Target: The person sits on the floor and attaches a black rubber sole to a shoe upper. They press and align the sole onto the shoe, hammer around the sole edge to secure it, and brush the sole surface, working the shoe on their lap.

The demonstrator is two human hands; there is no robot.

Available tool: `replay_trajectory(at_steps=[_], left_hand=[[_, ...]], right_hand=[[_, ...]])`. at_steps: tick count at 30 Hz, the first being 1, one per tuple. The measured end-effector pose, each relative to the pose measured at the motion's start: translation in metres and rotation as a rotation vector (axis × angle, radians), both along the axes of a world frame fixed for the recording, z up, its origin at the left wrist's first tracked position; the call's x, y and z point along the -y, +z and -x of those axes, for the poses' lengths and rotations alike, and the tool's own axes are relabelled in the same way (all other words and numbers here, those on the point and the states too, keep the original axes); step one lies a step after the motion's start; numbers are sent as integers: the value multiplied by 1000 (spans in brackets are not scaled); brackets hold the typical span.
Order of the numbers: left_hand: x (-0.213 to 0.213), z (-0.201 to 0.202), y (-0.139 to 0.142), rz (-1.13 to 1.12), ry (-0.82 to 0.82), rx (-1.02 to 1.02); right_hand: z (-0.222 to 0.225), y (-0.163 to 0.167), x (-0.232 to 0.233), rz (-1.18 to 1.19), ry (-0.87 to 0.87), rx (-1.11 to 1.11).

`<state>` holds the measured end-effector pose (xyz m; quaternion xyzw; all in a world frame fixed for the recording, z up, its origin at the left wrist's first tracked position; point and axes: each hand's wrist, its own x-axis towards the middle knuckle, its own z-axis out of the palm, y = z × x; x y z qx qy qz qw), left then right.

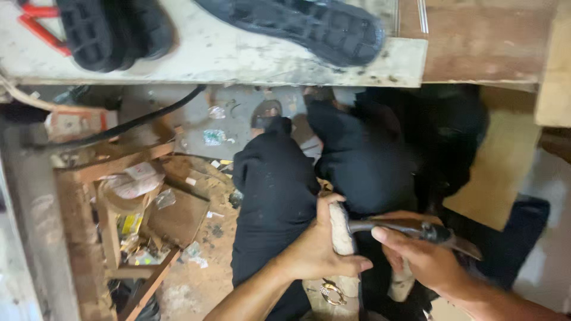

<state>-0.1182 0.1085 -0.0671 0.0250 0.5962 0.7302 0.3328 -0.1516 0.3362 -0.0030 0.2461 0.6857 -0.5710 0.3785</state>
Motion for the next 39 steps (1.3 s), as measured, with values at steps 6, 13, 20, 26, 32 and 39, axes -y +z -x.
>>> replay_trajectory(at_steps=[6, 13, 20, 26, 32, 39], left_hand=[[8, 5, 11, -115, 0, 30], [30, 24, 77, -73, 85, -221], [29, -22, 128, 201, -71, -580], [12, -51, 134, 180, -84, -889], [8, -72, 138, 121, -208, -977], [1, -87, 158, 271, -107, -938]], right_hand=[[23, 7, 8, 19, 213, -29], [-32, 44, 10, 453, -137, -318], [-65, 102, -9, 24, 663, -939], [-92, 111, -32, 46, 567, -871], [-100, 111, -50, 325, 530, -723], [-123, 119, -53, 81, 267, -262]])
